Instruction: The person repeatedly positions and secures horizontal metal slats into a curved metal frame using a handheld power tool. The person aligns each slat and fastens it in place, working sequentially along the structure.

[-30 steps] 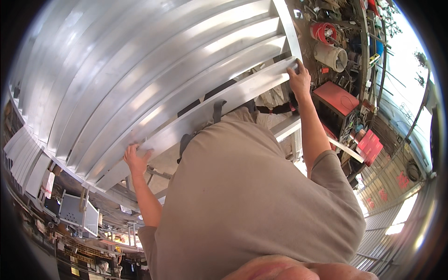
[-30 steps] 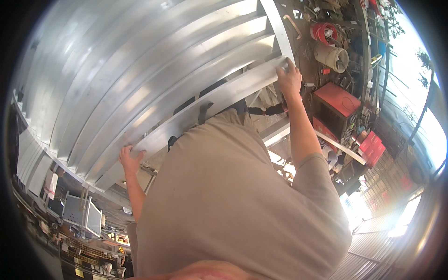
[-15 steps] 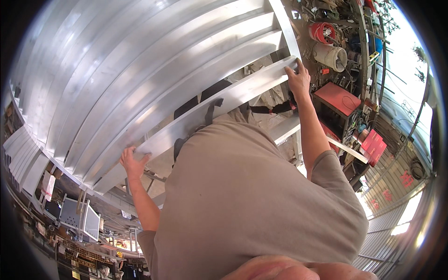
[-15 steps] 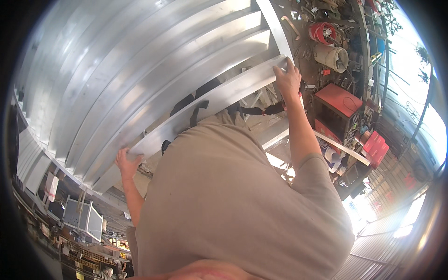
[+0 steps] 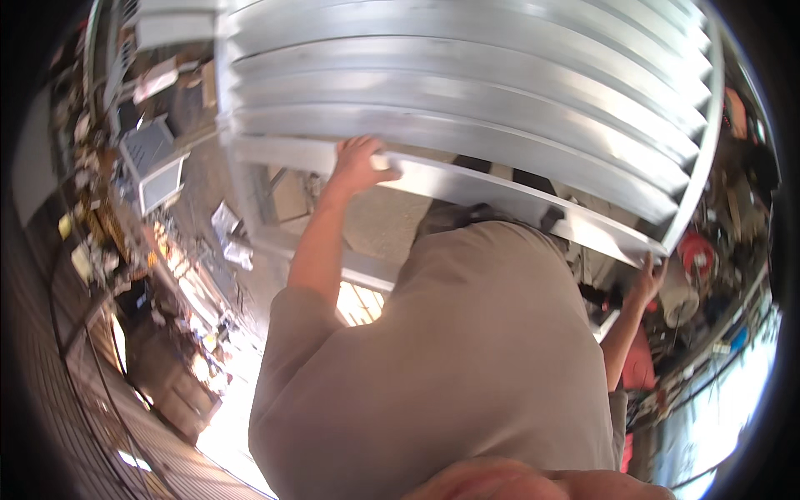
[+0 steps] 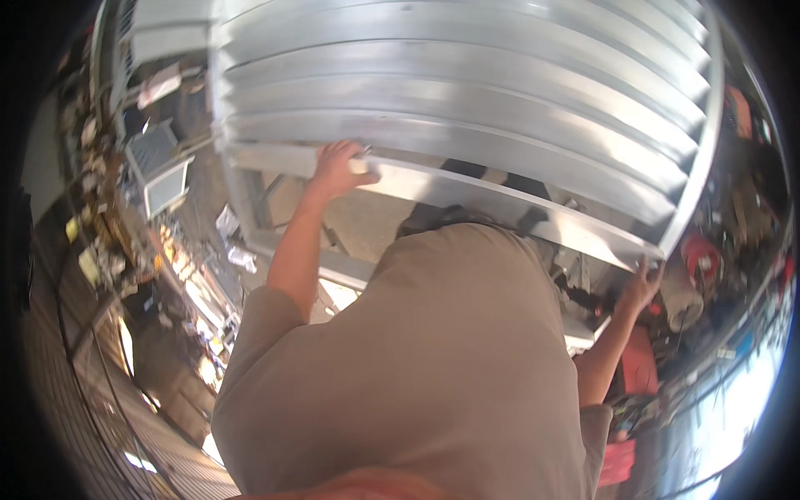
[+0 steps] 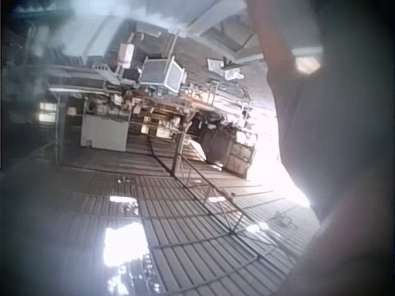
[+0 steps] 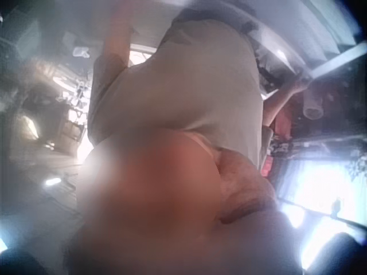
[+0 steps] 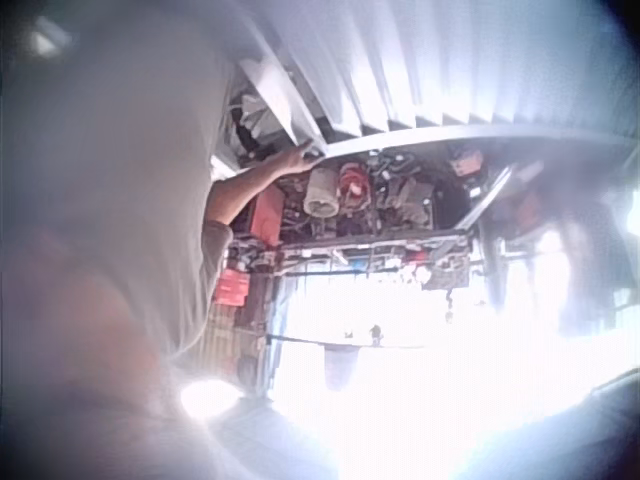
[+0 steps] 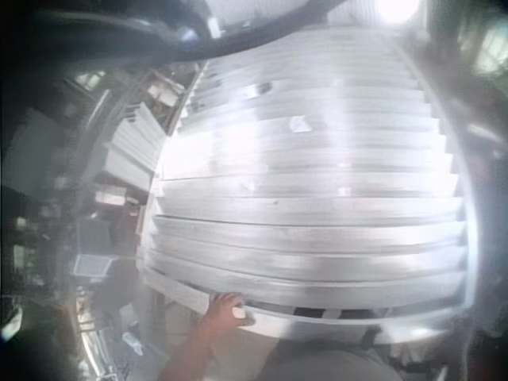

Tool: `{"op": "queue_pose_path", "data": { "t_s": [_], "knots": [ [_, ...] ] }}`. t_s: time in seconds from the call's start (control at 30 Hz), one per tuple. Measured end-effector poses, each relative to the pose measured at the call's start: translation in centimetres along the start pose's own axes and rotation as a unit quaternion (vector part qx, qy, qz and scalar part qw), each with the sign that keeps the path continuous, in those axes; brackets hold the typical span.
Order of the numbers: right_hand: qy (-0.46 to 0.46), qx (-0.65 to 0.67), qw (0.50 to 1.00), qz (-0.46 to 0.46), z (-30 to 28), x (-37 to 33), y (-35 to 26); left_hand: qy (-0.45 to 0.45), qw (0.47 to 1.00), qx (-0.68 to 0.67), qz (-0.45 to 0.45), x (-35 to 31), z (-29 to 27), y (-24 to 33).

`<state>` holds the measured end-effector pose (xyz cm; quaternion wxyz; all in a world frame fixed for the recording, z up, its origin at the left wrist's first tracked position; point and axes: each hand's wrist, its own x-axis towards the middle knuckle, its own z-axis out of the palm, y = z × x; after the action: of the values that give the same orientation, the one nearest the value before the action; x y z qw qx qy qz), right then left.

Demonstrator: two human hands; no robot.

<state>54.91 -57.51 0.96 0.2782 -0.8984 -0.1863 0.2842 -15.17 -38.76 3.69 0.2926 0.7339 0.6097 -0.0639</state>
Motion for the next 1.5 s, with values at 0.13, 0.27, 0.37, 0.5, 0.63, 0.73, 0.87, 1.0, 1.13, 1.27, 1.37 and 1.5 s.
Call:
{"op": "queue_pose_path", "data": {
  "t_s": [0.13, 0.27, 0.37, 0.5, 0.63, 0.73, 0.87, 1.0, 1.13, 1.27, 1.37, 1.5],
  "knots": [
    [0.005, -0.098, 0.995, 0.02, -0.2, 2.7, 1.1, -0.06, 0.998, -0.012, -0.034, 1.2, -1.3, 0.1],
    [-0.001, -0.123, 0.992, -0.015, -0.3, 4.8, 1.8, -0.08, 0.996, -0.023, -0.043, 1.7, -1.5, 0.1],
    [-0.002, -0.149, 0.988, -0.045, -0.1, 5.9, 1.7, -0.084, 0.996, -0.008, -0.04, 2.2, -1.3, -0.2],
    [0.011, -0.131, 0.991, -0.04, 0.0, 6.7, 2.0, -0.072, 0.997, -0.002, -0.036, 2.4, -1.1, -0.3],
    [0.003, 0.005, 1.0, -0.024, -0.1, 5.8, 2.0, -0.03, 0.999, -0.004, -0.031, 1.9, -0.2, -0.4],
    [0.019, -0.101, 0.994, -0.03, -0.3, 4.0, 0.8, -0.015, 1.0, -0.019, -0.02, 1.3, 0.7, -1.2],
    [-0.065, -0.011, 0.995, -0.07, -0.7, 1.4, -0.9, 0.045, 0.997, -0.036, 0.052, 1.3, 2.0, -2.4],
    [0.072, -0.169, 0.982, -0.041, 0.7, 1.1, -1.2, 0.023, 0.997, -0.018, 0.07, 1.9, 2.4, -3.0],
    [0.054, -0.192, 0.979, -0.033, 0.6, 0.0, -1.3, -0.028, 0.999, 0.017, 0.02, 1.8, 2.0, -3.3],
    [0.048, -0.194, 0.98, -0.024, 0.8, -0.4, -2.0, -0.031, 0.999, 0.038, 0.014, 1.8, 2.2, -3.2],
    [0.025, -0.251, 0.963, -0.093, 0.6, -0.4, -2.2, -0.017, 0.999, 0.048, 0.014, 1.7, 2.2, -2.3],
    [0.062, -0.141, 0.987, -0.036, 0.8, -0.7, -1.7, -0.049, 0.994, 0.099, -0.007, 1.5, 1.2, -1.0]
  ]
}}
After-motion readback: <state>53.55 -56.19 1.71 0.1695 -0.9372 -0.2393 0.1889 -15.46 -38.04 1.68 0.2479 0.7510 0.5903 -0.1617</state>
